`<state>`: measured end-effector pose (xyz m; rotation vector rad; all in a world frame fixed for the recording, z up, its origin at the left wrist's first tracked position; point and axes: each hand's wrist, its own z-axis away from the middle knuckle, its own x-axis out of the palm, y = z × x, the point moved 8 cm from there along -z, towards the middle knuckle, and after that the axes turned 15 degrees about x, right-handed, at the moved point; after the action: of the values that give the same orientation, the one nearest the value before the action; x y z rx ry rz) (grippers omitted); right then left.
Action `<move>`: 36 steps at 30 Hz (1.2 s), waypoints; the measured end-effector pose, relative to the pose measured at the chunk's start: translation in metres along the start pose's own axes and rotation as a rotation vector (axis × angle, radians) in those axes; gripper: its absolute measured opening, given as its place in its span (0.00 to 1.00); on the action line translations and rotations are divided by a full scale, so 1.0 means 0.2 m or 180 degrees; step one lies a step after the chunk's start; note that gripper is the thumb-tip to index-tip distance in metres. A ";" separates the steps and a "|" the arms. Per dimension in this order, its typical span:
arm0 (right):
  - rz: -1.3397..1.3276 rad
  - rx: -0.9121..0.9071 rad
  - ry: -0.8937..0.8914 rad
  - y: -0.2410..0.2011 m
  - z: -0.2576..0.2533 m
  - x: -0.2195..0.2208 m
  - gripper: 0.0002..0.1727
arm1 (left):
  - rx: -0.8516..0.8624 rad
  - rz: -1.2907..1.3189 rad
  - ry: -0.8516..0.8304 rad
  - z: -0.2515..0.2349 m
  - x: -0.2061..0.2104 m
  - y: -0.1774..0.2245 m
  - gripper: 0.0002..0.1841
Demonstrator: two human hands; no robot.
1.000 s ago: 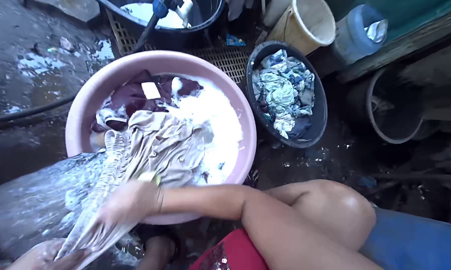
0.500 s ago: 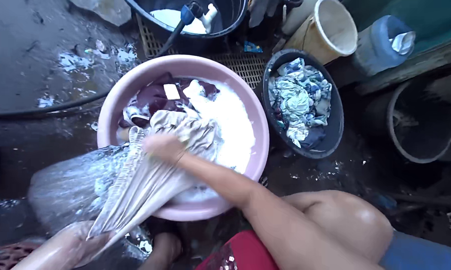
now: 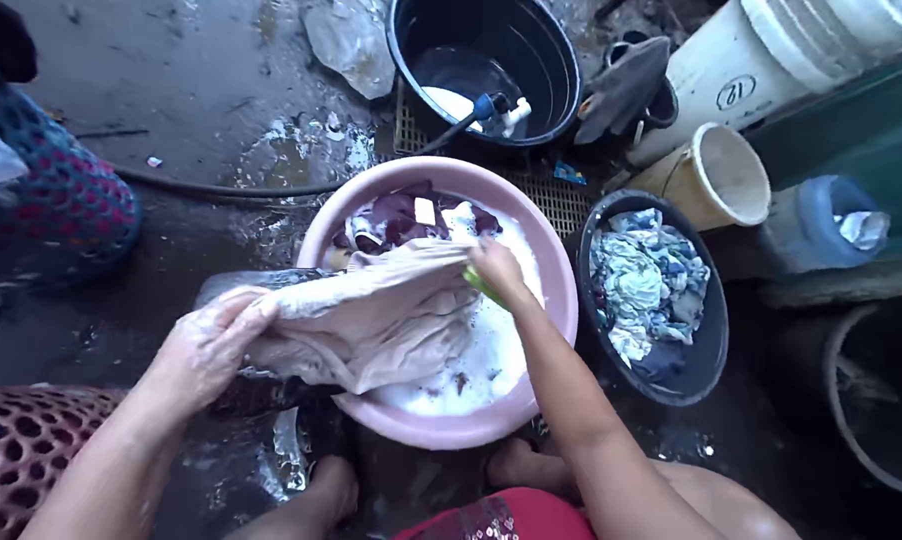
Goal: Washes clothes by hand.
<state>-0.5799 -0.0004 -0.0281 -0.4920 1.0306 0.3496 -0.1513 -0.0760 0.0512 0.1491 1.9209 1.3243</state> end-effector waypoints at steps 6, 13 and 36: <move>0.0067 -0.0449 -0.0673 -0.12 0.53 0.13 0.25 | -0.0580 0.0080 -0.1310 0.10 0.32 -0.23 0.09; -0.1235 -0.3406 0.1095 -0.64 1.25 0.50 0.02 | -0.0924 -0.0283 -0.1890 0.30 0.10 -0.21 0.12; -0.2462 0.0963 -0.1199 0.07 0.21 0.29 0.24 | -0.1156 -0.0352 -0.2273 0.17 0.27 -0.22 0.17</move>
<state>-0.5283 0.0380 -0.0649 -0.4891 0.4568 -0.3893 -0.1524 -0.0446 -0.0196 0.2833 1.0641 1.2926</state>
